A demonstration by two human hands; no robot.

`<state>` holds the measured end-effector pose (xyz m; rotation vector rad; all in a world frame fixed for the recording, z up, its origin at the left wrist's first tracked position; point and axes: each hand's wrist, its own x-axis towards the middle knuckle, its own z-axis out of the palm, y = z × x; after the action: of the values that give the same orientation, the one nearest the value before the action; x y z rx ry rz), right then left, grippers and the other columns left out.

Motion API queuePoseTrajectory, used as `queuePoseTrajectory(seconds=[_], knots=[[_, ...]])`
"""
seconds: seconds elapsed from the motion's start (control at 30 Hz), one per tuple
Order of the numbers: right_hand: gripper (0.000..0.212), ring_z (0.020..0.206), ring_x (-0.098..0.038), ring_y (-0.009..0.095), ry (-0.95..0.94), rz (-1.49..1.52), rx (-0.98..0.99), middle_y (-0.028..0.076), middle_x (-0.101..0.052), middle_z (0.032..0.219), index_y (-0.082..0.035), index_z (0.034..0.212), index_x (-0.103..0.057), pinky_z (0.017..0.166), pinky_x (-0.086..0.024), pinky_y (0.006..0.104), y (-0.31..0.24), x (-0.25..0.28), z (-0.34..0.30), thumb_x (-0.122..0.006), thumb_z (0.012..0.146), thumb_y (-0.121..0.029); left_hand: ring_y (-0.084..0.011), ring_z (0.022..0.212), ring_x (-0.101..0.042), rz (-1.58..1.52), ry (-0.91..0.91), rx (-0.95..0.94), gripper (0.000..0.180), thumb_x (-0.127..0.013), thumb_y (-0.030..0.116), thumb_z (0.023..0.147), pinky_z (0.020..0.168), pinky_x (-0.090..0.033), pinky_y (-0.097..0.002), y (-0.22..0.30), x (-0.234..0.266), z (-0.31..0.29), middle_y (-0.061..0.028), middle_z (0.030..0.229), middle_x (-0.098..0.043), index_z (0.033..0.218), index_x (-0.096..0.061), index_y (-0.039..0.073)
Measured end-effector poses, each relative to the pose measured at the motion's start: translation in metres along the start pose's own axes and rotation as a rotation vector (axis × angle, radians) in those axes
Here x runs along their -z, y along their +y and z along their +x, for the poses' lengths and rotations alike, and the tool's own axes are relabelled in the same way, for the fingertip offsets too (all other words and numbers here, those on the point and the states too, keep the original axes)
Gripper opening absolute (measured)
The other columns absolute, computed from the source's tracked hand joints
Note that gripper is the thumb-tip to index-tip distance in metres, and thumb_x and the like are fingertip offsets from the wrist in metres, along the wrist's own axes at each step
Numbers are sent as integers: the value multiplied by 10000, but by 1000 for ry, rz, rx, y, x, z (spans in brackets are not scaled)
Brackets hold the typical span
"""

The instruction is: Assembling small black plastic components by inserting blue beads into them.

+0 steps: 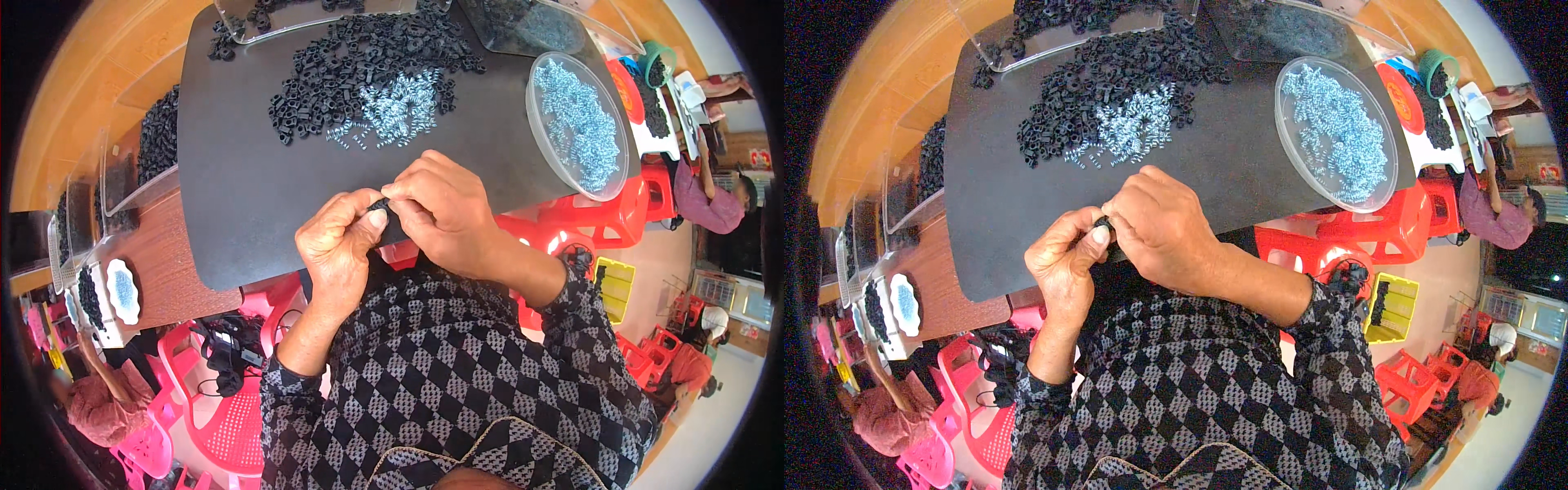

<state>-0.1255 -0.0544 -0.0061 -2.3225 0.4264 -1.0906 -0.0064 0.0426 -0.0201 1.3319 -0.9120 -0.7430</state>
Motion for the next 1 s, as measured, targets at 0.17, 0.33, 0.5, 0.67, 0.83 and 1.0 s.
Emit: queuePoseTrajectory(seconds=[0.17,0.33,0.5,0.67,0.83,1.0], knots=[[97,631,-498,284,55,10,-52,100,-524,699,-12,791,-550,558,-408,378,-5,-3,-1,-614,729,28,-71,652,-530,-141,12,135,142,-635,-10,820,572,-440,-191,2,0,1,-6,768,-575,959,-652,-37],[228,683,-541,268,45,30,-93,99,-574,759,6,944,-605,588,-445,366,-8,0,-6,-627,718,26,-68,687,-545,-53,-28,123,212,-643,1,821,594,-457,-187,4,3,1,-21,818,-584,1029,-641,-40],[286,668,-539,253,45,-50,-32,104,-588,801,4,980,-620,563,-440,339,-8,4,-6,-639,699,48,-66,671,-536,-142,-12,192,216,-659,27,823,592,-451,-187,8,0,2,-16,799,-581,1029,-643,-35],[331,650,-533,241,79,-143,38,108,-597,826,18,992,-627,546,-433,317,-13,4,-4,-648,672,99,-66,651,-527,-199,-25,224,219,-677,50,818,560,-443,-187,13,-2,3,-10,762,-580,1021,-649,-28],[416,662,-531,252,17,-135,54,109,-586,829,45,1042,-586,559,-439,329,-9,6,-8,-663,635,72,-73,607,-528,-275,-3,236,228,-698,67,801,533,-436,-186,10,-1,3,-46,748,-622,993,-648,-44],[476,725,-531,266,-123,-195,-21,117,-578,851,54,1067,-553,612,-444,347,-14,18,4,-718,630,-37,-104,597,-553,-368,27,231,221,-706,57,780,524,-439,-207,5,0,5,-78,754,-641,959,-648,-57]])
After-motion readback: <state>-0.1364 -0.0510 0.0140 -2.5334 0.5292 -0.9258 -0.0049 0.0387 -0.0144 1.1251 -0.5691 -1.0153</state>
